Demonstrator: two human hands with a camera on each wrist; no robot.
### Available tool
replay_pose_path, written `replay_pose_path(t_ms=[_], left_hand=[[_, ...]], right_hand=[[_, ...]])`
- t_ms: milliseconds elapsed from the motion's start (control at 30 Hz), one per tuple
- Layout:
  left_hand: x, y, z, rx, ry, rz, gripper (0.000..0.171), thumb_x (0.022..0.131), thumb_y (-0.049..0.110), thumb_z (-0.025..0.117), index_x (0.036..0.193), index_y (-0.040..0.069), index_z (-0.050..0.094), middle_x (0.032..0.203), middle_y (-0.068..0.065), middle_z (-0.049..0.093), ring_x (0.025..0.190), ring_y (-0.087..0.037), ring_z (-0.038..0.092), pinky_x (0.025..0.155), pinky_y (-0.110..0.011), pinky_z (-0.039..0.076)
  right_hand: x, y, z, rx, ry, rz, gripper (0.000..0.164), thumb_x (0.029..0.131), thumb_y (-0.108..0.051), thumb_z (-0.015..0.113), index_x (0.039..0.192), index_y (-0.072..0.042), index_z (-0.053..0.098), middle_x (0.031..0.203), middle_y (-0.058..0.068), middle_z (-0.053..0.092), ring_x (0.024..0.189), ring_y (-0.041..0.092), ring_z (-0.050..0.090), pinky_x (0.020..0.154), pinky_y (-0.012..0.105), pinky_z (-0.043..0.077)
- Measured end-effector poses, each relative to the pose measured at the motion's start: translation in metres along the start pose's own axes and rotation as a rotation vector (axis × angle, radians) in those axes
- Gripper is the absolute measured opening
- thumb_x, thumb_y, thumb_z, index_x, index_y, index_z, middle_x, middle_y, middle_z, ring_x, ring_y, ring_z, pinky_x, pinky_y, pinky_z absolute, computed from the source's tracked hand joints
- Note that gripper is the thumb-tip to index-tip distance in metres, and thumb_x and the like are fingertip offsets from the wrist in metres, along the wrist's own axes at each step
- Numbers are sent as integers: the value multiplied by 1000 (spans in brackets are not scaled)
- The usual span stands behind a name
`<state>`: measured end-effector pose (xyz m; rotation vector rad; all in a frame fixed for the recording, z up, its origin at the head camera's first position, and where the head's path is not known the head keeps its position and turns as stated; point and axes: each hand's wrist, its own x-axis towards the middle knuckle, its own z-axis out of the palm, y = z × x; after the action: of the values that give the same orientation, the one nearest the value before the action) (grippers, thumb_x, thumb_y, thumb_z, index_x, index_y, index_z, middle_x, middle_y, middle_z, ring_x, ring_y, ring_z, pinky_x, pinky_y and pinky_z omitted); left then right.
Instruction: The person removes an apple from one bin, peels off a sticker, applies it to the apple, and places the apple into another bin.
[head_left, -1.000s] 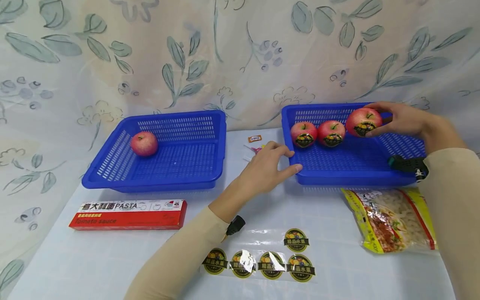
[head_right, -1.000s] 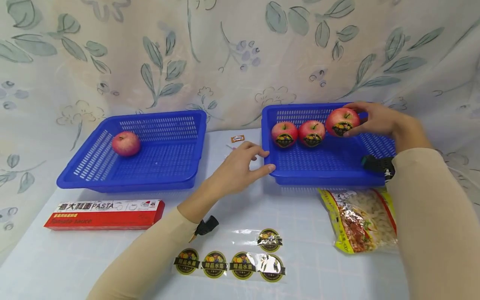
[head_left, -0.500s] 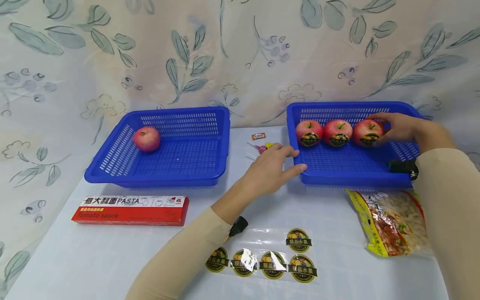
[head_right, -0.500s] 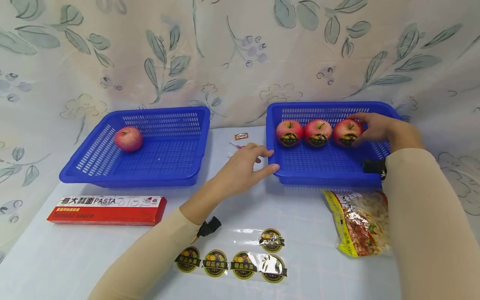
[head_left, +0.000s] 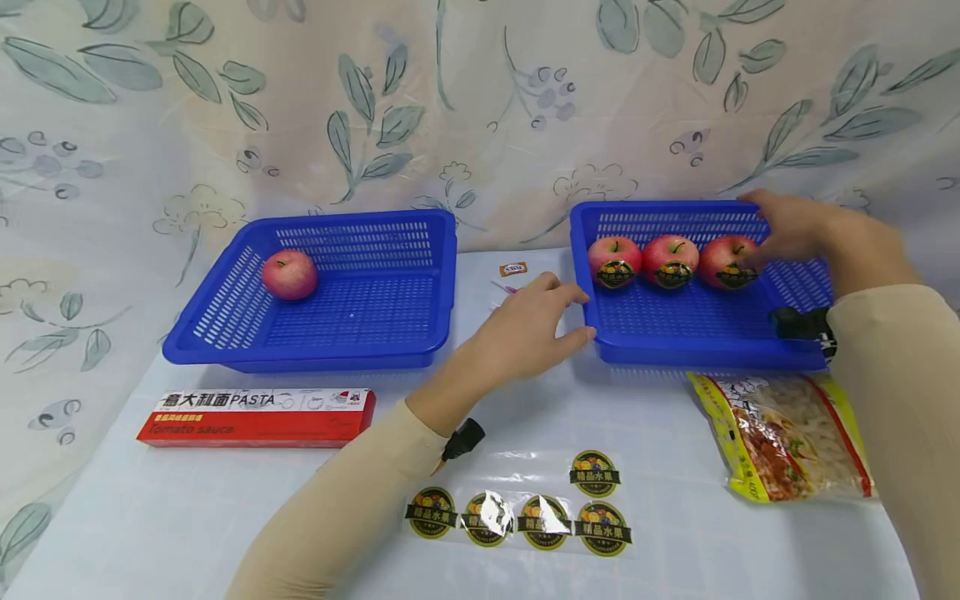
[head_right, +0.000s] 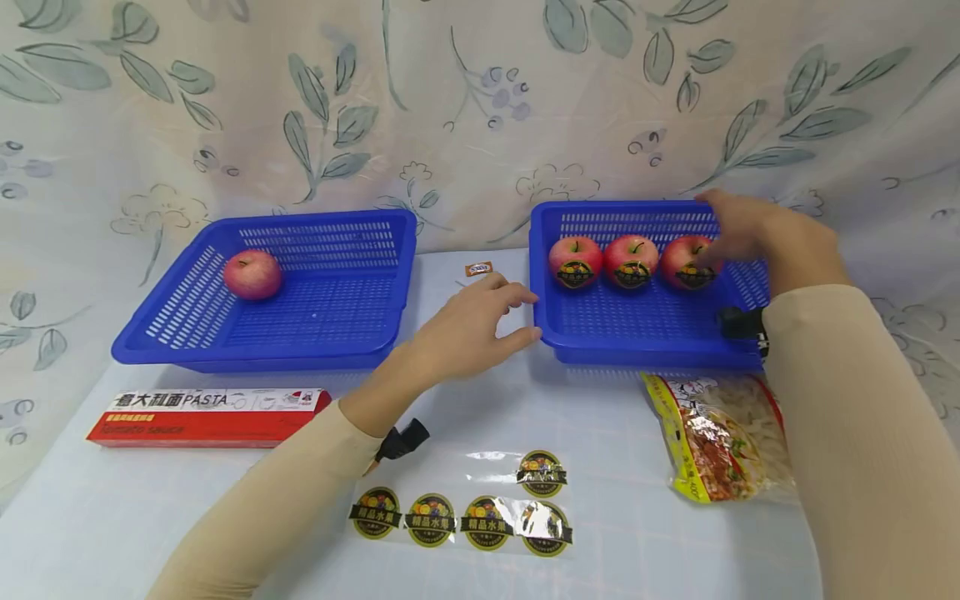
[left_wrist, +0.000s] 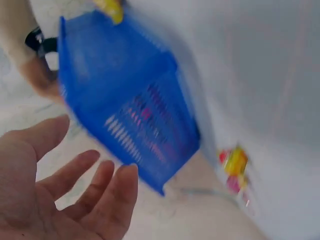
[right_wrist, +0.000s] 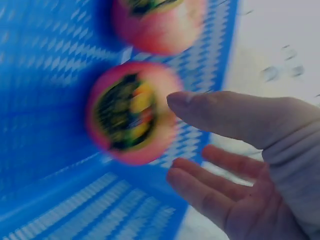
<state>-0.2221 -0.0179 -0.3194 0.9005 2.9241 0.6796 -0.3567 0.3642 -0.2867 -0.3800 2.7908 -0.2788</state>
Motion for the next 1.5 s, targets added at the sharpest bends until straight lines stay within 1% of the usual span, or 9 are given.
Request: replay_pose_path(t_ms=[67, 167, 300, 400, 600, 900, 1033, 1267, 1500], left_hand=[[-4, -4, -13, 4, -23, 23, 44, 102, 40, 62, 139, 15, 60, 130, -3, 59, 117, -16, 59, 99, -34, 51], [-10, -12, -32, -18, -44, 70, 42, 102, 36, 64, 138, 15, 60, 129, -2, 60, 117, -15, 59, 100, -32, 50], [-21, -28, -56, -31, -90, 135, 45, 99, 40, 68, 137, 16, 61, 126, 1, 59, 114, -12, 58, 91, -28, 53], [-29, -43, -73, -8, -116, 131, 49, 96, 45, 70, 137, 20, 62, 130, 4, 59, 118, -13, 56, 89, -29, 54], [-46, -79, -102, 64, -70, 5, 56, 93, 50, 72, 139, 20, 62, 132, -3, 60, 117, -21, 60, 96, -40, 54], [-63, -132, -132, 46, 12, -150, 57, 95, 45, 71, 143, 17, 58, 138, -6, 60, 124, -29, 58, 98, -51, 55], [-67, -150, -148, 51, 34, -203, 62, 97, 49, 66, 145, 13, 55, 142, -13, 59, 131, -36, 55, 105, -60, 47], [-78, -178, -176, -17, 80, -317, 70, 99, 53, 61, 152, 10, 47, 146, -23, 54, 136, -44, 48, 110, -70, 35], [-84, -198, -186, -75, 74, -381, 69, 101, 49, 59, 153, 7, 44, 147, -26, 52, 135, -46, 48, 107, -67, 40]], right_hand=[[-5, -9, -4, -29, 44, -11, 102, 96, -26, 71, 158, 10, -2, 147, 51, 25, 130, 67, 34, 105, 78, 29], [-14, -22, -8, -53, 95, -33, 99, 98, -32, 69, 158, 10, 3, 145, 49, 32, 123, 63, 48, 102, 75, 35], [-25, -44, -4, -85, 168, -63, 88, 100, -42, 65, 157, 8, 20, 143, 43, 43, 117, 56, 59, 96, 71, 43], [-31, -64, 1, -85, 216, -85, 82, 100, -48, 62, 153, 6, 30, 141, 38, 49, 115, 53, 60, 93, 69, 47], [-41, -104, 12, 32, 281, -145, 75, 101, -46, 63, 153, 1, 36, 140, 32, 54, 113, 48, 61, 94, 67, 48], [-55, -160, 28, 100, 376, -285, 57, 99, -33, 69, 147, -7, 50, 126, 17, 66, 105, 34, 67, 89, 55, 56], [-57, -182, 38, 146, 413, -353, 51, 99, -31, 70, 143, -9, 55, 118, 11, 69, 100, 28, 68, 87, 49, 57], [-30, -222, 65, 259, 360, -500, 44, 97, -25, 72, 136, -10, 58, 111, 4, 71, 97, 19, 69, 84, 40, 59], [-11, -252, 93, 367, 270, -636, 49, 100, -28, 69, 142, -8, 51, 107, 2, 73, 91, 13, 72, 84, 31, 60]])
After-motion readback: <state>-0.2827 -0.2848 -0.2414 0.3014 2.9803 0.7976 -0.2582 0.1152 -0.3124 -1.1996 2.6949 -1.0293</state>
